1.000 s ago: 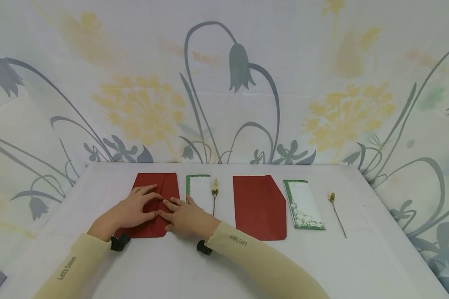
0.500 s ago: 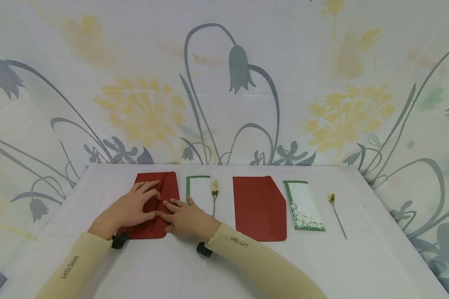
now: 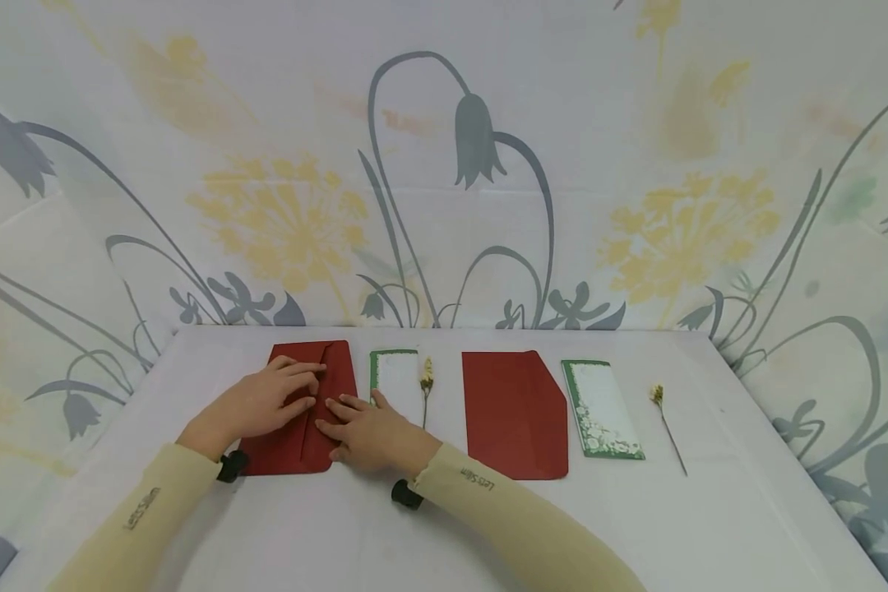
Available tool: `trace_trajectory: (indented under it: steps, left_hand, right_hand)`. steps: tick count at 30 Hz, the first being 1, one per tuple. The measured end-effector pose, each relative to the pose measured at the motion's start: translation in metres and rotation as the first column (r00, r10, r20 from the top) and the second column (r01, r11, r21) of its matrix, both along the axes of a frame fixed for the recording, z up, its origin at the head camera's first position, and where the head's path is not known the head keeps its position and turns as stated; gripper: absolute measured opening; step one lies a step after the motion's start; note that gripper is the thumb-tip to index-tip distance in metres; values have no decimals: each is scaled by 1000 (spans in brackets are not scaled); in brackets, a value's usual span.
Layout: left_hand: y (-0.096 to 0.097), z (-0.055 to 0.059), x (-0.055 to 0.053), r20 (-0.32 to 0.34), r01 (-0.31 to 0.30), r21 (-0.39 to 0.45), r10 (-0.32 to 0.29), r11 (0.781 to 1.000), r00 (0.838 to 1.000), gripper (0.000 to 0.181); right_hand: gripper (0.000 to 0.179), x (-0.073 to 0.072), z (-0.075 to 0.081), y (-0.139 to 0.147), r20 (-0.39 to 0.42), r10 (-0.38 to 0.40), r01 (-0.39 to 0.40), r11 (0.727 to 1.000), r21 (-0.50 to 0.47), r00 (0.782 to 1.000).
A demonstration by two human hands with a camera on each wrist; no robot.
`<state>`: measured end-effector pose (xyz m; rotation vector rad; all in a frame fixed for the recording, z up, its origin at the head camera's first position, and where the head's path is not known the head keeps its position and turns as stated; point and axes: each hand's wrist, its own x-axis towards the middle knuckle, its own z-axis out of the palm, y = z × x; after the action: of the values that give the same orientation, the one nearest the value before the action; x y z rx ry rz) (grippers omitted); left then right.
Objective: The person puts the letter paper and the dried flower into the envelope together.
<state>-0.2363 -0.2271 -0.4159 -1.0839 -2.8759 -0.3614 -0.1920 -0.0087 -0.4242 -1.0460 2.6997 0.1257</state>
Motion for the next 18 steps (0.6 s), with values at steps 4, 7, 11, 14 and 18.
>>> trace_trajectory:
  steps: [4, 7, 11, 14, 18]
  left_hand:
    - [2, 2, -2, -58, 33, -18, -34, 999, 998, 7]
    - [4, 2, -3, -97, 56, -38, -59, 998, 993, 8]
    - [5, 1, -5, -141, 76, -65, -84, 995, 986, 11]
    - [6, 1, -7, -154, 75, -70, -85, 995, 984, 11]
    - [6, 2, -7, -117, 48, -59, -54, 997, 992, 19]
  right_hand:
    - [54, 0, 0, 0, 14, -2, 2, 1000, -14, 1000]
    - [54, -1, -1, 1, 15, 4, -4, 1000, -15, 1000]
    - [55, 0, -1, 2, 13, 8, -8, 1000, -19, 1000]
    - [54, 0, -2, 2, 11, 7, -6, 1000, -31, 1000]
    - [54, 1, -2, 2, 2, 4, -4, 999, -39, 1000]
